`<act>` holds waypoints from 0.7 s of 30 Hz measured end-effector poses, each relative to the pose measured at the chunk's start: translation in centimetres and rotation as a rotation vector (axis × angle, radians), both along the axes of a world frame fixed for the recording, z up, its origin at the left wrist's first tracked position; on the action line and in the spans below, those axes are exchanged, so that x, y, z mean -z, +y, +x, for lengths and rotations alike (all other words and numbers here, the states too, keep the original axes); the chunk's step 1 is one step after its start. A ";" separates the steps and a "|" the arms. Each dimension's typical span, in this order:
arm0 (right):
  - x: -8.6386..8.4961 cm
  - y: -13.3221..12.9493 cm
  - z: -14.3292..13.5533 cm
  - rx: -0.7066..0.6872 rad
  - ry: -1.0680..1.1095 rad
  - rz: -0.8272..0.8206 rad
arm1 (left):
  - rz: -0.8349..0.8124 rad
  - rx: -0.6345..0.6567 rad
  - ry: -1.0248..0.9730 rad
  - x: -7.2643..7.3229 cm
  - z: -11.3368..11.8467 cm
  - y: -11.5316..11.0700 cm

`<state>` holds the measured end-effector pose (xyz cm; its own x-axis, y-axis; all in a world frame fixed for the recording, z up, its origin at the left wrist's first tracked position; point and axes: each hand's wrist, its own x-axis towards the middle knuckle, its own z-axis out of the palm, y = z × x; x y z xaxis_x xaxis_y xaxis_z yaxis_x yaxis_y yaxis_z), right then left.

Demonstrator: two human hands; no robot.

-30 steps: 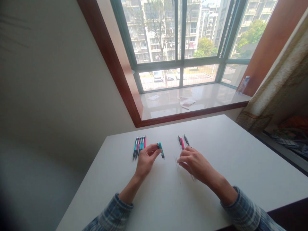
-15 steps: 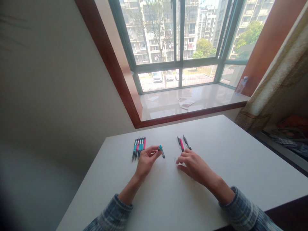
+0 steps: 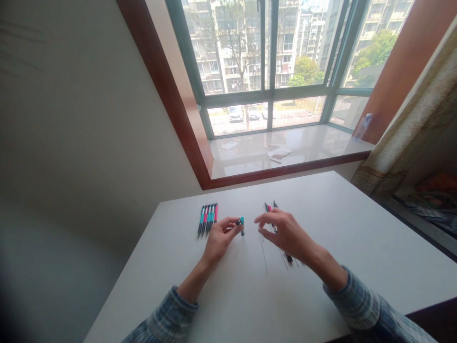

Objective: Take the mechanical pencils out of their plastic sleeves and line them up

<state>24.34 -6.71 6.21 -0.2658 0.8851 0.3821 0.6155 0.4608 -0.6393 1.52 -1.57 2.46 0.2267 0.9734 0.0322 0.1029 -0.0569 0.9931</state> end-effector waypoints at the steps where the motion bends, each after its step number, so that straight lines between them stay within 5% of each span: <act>1: -0.8 0.6 -0.4 0.006 0.029 0.031 | -0.004 0.002 0.001 0.1 -0.1 0.1; 6: -2.9 3.8 -2.4 0.010 0.119 0.133 | 0.003 0.031 -0.037 0.3 -0.8 0.6; 21: -1.3 5.0 -3.1 -0.113 0.203 0.024 | 0.022 0.039 -0.086 -0.1 -0.4 0.3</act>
